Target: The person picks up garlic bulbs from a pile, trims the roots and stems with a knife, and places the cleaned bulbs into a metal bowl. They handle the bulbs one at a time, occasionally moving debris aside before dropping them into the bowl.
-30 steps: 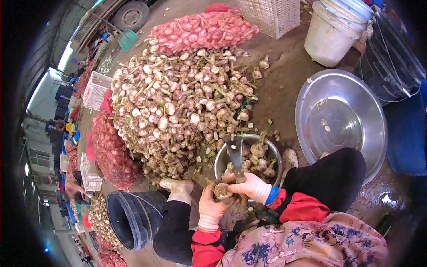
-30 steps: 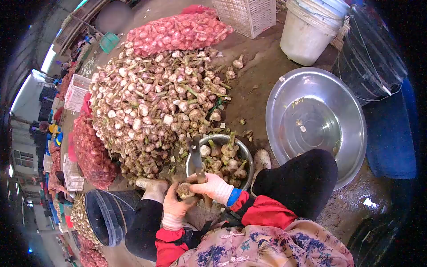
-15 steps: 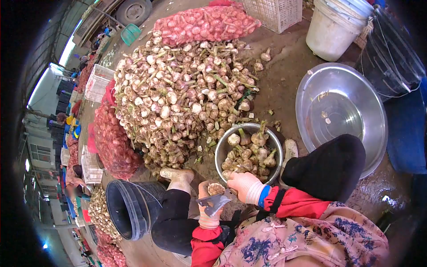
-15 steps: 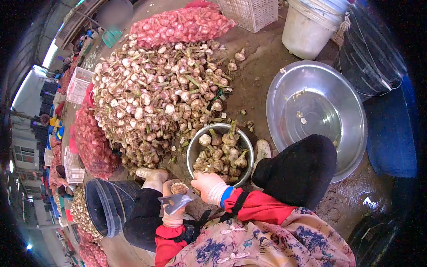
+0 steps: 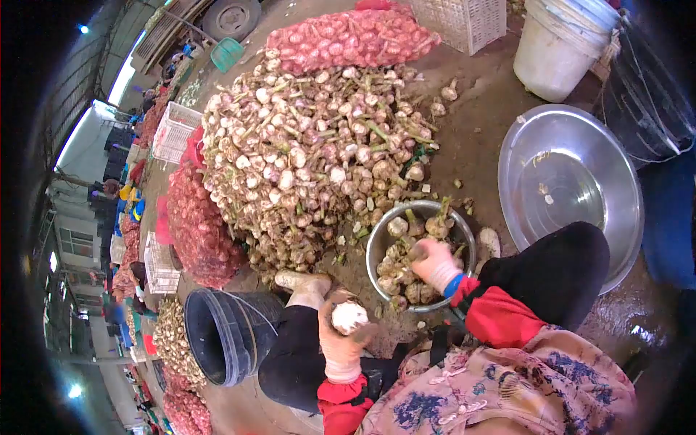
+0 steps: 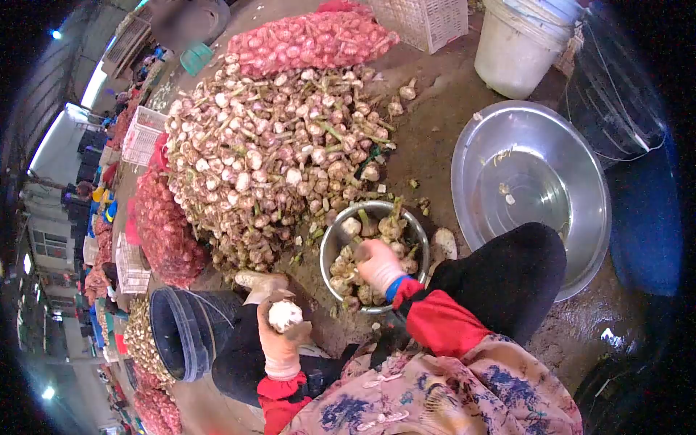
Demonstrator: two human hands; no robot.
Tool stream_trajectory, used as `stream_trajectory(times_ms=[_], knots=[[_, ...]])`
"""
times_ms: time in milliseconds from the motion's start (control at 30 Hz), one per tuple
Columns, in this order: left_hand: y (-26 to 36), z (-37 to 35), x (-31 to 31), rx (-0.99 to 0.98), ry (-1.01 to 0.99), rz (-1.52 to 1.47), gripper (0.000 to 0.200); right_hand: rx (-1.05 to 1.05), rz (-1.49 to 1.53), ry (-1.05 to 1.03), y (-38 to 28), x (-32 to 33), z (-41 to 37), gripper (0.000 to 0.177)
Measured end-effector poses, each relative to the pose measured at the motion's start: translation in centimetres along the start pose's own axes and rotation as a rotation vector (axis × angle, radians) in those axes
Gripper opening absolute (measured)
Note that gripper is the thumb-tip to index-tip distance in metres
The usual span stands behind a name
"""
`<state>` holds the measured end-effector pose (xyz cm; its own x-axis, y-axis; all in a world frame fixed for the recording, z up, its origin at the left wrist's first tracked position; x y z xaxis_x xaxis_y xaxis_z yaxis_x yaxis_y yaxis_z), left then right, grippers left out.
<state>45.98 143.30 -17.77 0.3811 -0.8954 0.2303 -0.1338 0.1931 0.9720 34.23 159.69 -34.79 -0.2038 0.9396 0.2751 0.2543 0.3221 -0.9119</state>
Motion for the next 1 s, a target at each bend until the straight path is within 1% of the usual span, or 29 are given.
stream_trajectory(times_ms=[33,67,100,133,167,200,267,300,367,400,500,533,567,633,667,700,733,767,800,833,867,900,967,1000], knots=[[-1.1,0.6,0.7,-0.007,-0.005,0.096,0.069,0.171,-0.006,-0.009,-1.8,0.1,-1.6,0.022],[-0.7,0.7,0.3,0.207,0.044,-0.053,0.068,0.323,-0.016,-0.021,-3.0,0.3,-2.8,0.021],[-2.4,1.1,0.7,0.150,0.082,-0.141,0.067,0.476,-0.028,-0.035,-3.8,0.4,-3.8,0.019],[-1.8,1.3,0.1,0.132,0.097,-0.318,0.062,0.592,0.050,-0.030,-4.6,0.2,-4.6,0.017],[-1.2,1.6,-0.6,0.111,0.111,-0.497,0.057,0.637,0.039,-0.145,-5.3,0.4,-5.0,0.021],[-1.8,1.7,-0.6,0.114,0.102,-0.498,0.057,0.671,-0.011,-0.177,-5.4,0.0,-5.0,0.023],[-3.8,1.6,-0.4,0.179,0.049,-0.724,0.062,0.711,-0.065,-0.224,-5.7,-0.3,-5.3,0.027],[-4.2,1.2,-0.4,0.187,0.041,-0.725,0.062,0.703,-0.069,-0.218,-5.8,-0.3,-5.3,0.027],[-4.8,0.8,-0.7,0.277,-0.134,-0.852,0.058,0.716,-0.103,-0.247,-5.9,-0.2,-5.2,0.034],[-4.9,1.1,-1.1,0.283,-0.139,-0.852,0.058,0.704,-0.092,-0.267,-6.2,0.1,-5.2,0.035],[-5.3,1.6,-2.5,0.290,-0.248,-1.108,0.055,0.678,-0.012,-0.271,-4.7,-0.6,-3.7,0.035],[-5.2,1.5,-3.0,0.295,-0.280,-1.191,0.055,0.546,-0.184,-0.289,-2.8,-1.5,-2.3,0.034],[-4.5,1.7,-3.7,0.295,-0.286,-1.189,0.055,-0.100,0.171,-0.363,-0.3,-1.5,-2.1,0.035],[-2.4,2.3,-4.9,0.344,-0.272,-1.085,0.055,-0.183,0.136,-0.136,5.6,-2.5,0.0,0.031],[-3.7,2.7,-4.8,0.419,-0.237,-0.945,0.058,-0.256,0.199,-0.012,4.5,-1.9,0.4,0.032],[-5.9,3.5,-4.7,0.474,-0.243,-0.833,0.056,-0.330,0.259,0.114,2.9,-0.7,0.5,0.033],[-7.7,4.3,-4.9,0.495,-0.319,-0.638,0.058,-0.273,0.333,0.144,2.0,0.1,0.6,0.030],[-9.8,5.3,-5.1,0.511,-0.395,-0.442,0.060,-0.270,0.328,0.147,2.2,-0.1,1.2,0.030],[-13.1,6.5,-5.2,0.356,-0.352,-0.125,0.058,-0.230,0.474,0.185,2.6,-0.6,1.4,0.027],[-14.5,8.2,-5.5,0.360,-0.355,-0.129,0.058,-0.190,0.618,0.221,3.0,-1.0,1.6,0.025],[-15.3,10.4,-5.7,0.305,-0.247,-0.036,0.052,-0.248,0.652,0.187,2.1,-0.6,1.4,0.021],[-15.5,12.7,-5.9,0.249,-0.138,0.058,0.047,-0.298,0.614,0.184,1.2,-0.3,1.2,0.022],[-14.7,17.6,-7.1,0.438,0.022,-0.035,0.034,-0.291,0.696,0.165,1.8,-1.3,1.4,0.024],[-19.6,20.6,-6.5,0.374,0.048,0.037,0.032,-0.306,0.710,0.153,1.7,-1.6,1.5,0.025]])
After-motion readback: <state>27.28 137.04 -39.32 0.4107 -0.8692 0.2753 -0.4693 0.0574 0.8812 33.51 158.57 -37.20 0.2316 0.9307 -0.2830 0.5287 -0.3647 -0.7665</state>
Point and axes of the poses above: each hand's wrist, its own z-axis towards the middle knuckle, its own x-axis out of the back of the hand, y = z × x, the point moved 1 cm from there along z, towards the middle knuckle, and after that the axes turned 2 degrees about -z, right-handed, at the moved point
